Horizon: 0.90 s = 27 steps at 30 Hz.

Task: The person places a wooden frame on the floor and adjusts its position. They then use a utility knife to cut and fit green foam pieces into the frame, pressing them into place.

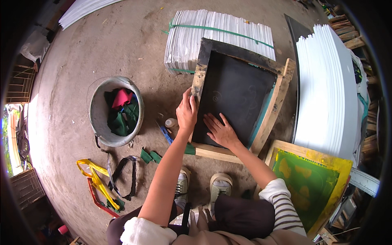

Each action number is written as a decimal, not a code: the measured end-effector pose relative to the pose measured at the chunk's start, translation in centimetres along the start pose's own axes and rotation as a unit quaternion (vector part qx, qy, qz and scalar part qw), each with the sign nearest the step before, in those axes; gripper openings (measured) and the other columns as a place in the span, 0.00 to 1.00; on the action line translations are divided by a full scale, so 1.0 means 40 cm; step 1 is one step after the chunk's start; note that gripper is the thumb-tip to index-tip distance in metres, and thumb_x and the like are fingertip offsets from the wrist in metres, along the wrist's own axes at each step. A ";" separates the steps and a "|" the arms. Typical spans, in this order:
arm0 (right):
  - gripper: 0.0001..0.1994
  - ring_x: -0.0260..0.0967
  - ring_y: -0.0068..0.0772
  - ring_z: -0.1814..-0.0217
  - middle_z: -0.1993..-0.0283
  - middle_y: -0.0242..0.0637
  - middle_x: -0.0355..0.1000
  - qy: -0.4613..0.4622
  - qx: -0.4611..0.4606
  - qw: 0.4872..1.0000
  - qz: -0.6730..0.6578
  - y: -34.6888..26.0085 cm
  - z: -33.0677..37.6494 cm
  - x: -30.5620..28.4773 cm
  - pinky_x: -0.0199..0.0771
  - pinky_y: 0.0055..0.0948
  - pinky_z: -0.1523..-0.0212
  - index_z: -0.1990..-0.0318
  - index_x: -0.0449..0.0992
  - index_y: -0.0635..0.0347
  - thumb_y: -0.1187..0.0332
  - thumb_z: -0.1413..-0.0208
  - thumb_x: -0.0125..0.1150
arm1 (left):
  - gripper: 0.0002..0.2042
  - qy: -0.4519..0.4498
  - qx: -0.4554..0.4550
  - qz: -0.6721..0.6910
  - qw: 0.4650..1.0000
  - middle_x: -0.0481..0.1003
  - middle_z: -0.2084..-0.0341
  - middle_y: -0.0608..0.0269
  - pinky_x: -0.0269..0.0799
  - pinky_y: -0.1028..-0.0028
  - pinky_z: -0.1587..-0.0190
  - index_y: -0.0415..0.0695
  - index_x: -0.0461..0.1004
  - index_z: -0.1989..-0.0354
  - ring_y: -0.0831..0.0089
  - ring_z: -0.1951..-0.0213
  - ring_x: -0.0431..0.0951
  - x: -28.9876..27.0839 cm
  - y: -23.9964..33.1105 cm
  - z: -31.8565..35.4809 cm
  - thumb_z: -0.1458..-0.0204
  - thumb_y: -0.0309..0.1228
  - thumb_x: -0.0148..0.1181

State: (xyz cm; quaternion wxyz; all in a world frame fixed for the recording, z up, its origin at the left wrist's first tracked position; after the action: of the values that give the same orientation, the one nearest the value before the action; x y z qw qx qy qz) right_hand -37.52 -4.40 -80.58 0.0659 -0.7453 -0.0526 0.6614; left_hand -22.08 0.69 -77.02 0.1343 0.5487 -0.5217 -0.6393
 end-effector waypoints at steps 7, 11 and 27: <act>0.28 0.40 0.39 0.29 0.31 0.42 0.45 0.160 0.274 0.945 0.078 0.219 0.004 -0.140 0.40 0.44 0.32 0.36 0.50 0.63 0.66 0.43 0.47 | 0.26 -0.056 -0.001 -0.048 0.997 0.74 0.65 0.50 0.71 0.59 0.66 0.48 0.60 0.45 0.51 0.64 0.76 0.008 0.027 0.005 0.51 0.43 0.57; 0.28 0.48 0.36 0.31 0.34 0.41 0.53 0.043 0.084 0.993 0.067 0.071 0.067 -0.087 0.49 0.34 0.32 0.39 0.58 0.64 0.77 0.51 0.51 | 0.33 -0.046 0.052 -0.053 0.996 0.68 0.53 0.51 0.73 0.57 0.62 0.48 0.55 0.42 0.48 0.61 0.74 0.006 -0.010 0.005 0.57 0.40 0.61; 0.05 0.65 0.36 0.58 0.66 0.37 0.65 0.192 0.200 0.960 0.041 -0.088 0.219 -0.664 0.72 0.32 0.58 0.70 0.77 0.63 0.78 0.56 0.59 | 0.23 -0.352 0.279 -0.469 0.761 0.69 0.54 0.58 0.67 0.58 0.51 0.50 0.66 0.48 0.60 0.48 0.69 -0.193 0.257 0.014 0.50 0.48 0.53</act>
State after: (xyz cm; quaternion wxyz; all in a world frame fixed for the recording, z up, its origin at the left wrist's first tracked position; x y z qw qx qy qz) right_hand -49.38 -5.09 -55.03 0.1955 -0.8314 0.1254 0.5048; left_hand -23.87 2.40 -64.39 -0.5340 0.4748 -0.3649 -0.5969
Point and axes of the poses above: each hand's wrist, its own z-axis away from the middle knuckle, its own x-axis out of the palm, y = z × x, the point moved 4 cm from there along -z, towards the middle knuckle
